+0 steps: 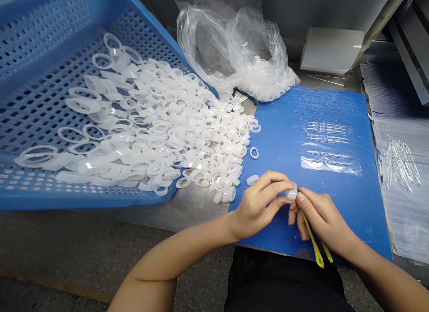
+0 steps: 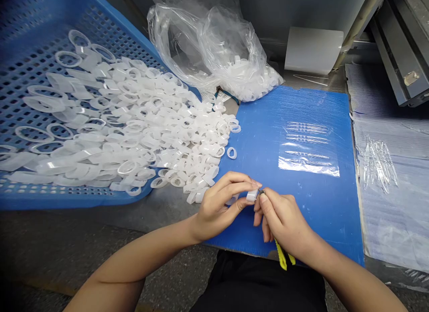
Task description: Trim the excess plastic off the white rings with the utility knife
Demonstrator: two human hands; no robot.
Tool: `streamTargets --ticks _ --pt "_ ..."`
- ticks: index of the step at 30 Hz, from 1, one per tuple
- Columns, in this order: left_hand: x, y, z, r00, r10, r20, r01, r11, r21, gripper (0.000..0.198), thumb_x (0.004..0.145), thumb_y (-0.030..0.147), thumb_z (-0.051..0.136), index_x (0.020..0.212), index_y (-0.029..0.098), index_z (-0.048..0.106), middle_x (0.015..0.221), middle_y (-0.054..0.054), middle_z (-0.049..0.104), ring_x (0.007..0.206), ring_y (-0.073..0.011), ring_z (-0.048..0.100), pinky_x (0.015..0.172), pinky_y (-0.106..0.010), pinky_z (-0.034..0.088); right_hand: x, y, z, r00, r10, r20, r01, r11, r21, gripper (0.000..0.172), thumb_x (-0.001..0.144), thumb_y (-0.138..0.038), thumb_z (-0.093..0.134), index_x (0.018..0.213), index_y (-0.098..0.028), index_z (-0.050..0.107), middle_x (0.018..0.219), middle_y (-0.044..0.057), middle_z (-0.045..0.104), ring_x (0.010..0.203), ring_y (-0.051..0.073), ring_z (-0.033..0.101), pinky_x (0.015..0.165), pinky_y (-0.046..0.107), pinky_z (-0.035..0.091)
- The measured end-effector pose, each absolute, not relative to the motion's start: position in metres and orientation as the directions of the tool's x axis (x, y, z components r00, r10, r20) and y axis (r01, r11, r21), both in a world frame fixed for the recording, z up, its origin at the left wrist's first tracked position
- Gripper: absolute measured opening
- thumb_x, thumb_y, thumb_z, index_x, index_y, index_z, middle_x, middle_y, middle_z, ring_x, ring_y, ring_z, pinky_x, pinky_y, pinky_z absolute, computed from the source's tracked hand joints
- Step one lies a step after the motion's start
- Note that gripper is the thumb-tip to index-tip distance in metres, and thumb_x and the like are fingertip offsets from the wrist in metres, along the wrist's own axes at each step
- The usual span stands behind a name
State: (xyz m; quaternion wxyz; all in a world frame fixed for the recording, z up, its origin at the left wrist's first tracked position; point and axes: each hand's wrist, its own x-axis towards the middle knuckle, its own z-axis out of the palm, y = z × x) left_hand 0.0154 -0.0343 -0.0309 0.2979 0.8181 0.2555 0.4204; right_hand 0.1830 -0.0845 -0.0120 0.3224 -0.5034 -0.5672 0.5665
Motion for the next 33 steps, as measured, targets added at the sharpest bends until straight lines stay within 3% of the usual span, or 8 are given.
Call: streamTargets --ticks 19,27,30,33 --pt "0.016 -0.034 -0.031 0.511 0.671 0.537 0.163 -0.689 0.706 0.019 0.09 0.01 0.056 0.108 0.017 0.059 0.098 -0.008 0.063 0.092 -0.016 0.065 0.079 -0.027 0.057 0.182 -0.087 -0.014 -0.268 0.942 -0.204 0.243 -0.139 -0.96 0.035 0.101 -0.036 0.029 0.074 -0.021 0.046 0.045 -0.007 0.052 0.033 0.011 0.054 0.04 0.021 0.046" --pt "0.017 -0.035 -0.032 0.527 0.669 0.524 0.139 -0.676 0.724 0.021 0.089 0.008 0.056 0.107 0.016 0.06 0.099 -0.009 0.062 0.093 -0.0153 0.064 0.08 -0.026 0.055 0.184 -0.082 -0.012 -0.317 0.89 -0.328 0.184 -0.281 -0.942 0.036 0.098 -0.041 0.033 0.073 -0.02 0.048 0.047 -0.005 0.055 0.032 0.01 0.052 0.04 0.021 0.044" --pt "0.015 -0.033 -0.03 0.53 0.735 0.423 0.09 -0.544 0.834 0.017 0.089 0.012 0.058 0.104 0.016 0.062 0.098 -0.008 0.063 0.093 -0.0157 0.063 0.08 -0.026 0.054 0.189 -0.08 -0.011 -0.408 0.824 -0.394 0.062 -0.405 -0.912 0.035 0.098 -0.042 0.035 0.075 -0.019 0.049 0.054 -0.003 0.062 0.031 0.008 0.049 0.038 0.02 0.04" --pt "0.015 -0.027 -0.028 0.522 0.838 0.158 -0.068 -0.143 0.987 0.013 0.087 0.025 0.063 0.098 0.017 0.065 0.095 -0.006 0.065 0.09 -0.0159 0.064 0.079 -0.026 0.053 0.193 -0.08 -0.011 -0.458 0.811 -0.365 -0.054 -0.435 -0.899 0.034 0.098 -0.044 0.039 0.078 -0.019 0.05 0.059 -0.001 0.065 0.033 0.007 0.048 0.039 0.02 0.038"
